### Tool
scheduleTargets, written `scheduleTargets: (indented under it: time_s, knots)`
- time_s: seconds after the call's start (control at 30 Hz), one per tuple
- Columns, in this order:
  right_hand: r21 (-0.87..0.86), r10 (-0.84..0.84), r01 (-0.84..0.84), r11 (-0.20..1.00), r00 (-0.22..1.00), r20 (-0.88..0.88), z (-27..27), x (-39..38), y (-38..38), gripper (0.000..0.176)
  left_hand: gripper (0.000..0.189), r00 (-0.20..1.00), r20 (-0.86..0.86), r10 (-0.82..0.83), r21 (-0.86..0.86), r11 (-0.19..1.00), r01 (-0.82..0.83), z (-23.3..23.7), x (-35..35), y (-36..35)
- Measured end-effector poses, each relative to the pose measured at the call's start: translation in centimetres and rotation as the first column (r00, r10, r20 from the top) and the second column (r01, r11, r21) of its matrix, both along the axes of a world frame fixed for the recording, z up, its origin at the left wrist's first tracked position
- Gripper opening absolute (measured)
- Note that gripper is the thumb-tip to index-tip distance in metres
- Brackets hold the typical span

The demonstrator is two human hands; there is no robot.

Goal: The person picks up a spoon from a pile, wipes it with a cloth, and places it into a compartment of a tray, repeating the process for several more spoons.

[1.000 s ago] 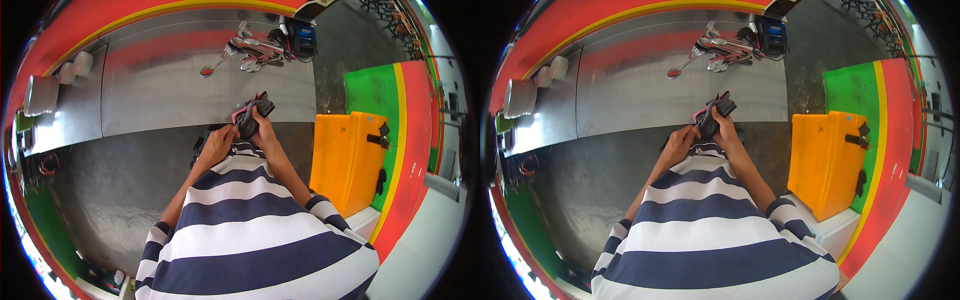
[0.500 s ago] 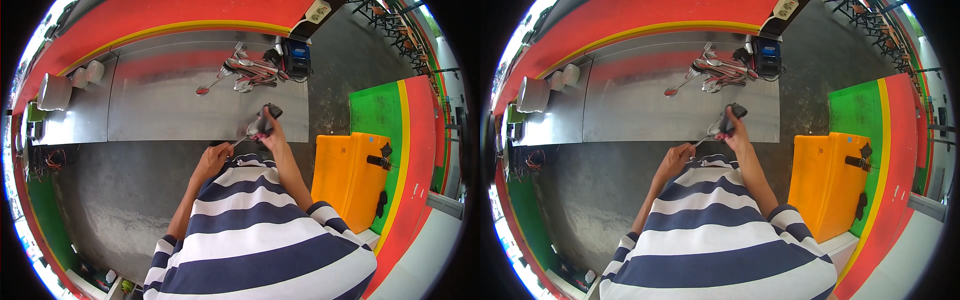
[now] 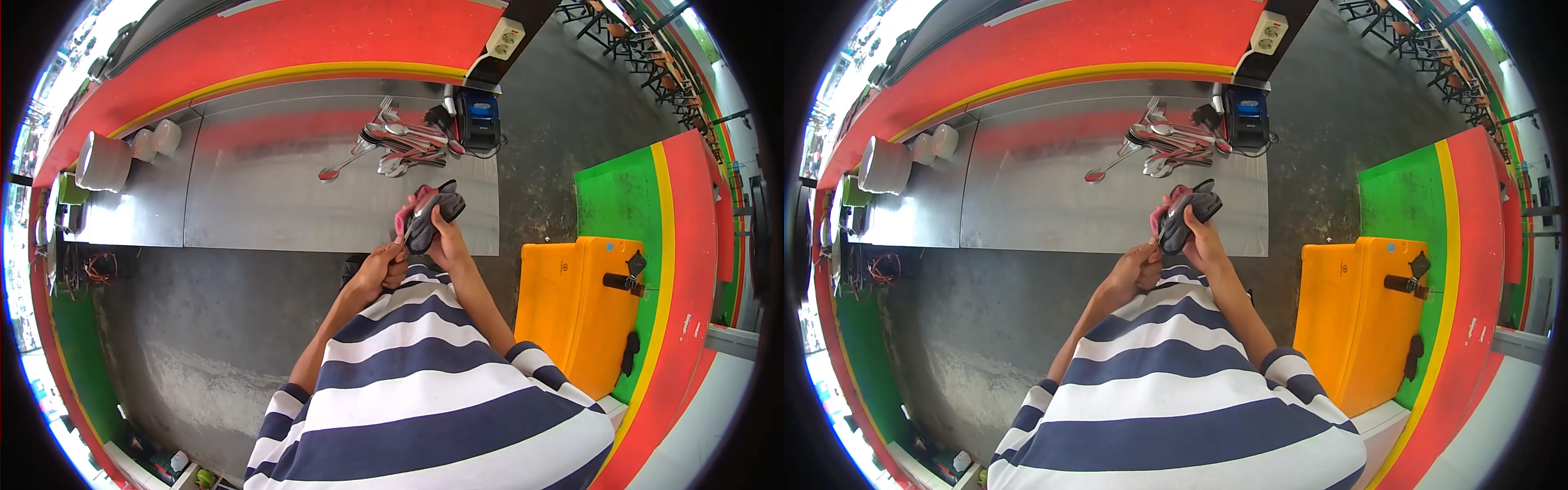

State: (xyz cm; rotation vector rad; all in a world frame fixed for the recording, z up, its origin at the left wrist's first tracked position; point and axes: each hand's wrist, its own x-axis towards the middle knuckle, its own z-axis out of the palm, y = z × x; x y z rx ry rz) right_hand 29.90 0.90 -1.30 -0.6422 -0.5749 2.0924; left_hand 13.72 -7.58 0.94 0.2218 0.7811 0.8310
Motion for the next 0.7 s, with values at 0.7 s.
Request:
scheduleTargets:
  time_s: [0.7]
  knots:
    - [0.501,-0.461,0.108,0.858,0.591,0.662,-2.5,7.6,6.1,0.022,0.041,0.541,-0.806,0.240,0.379,0.912,0.158,0.0,7.0,-1.7]
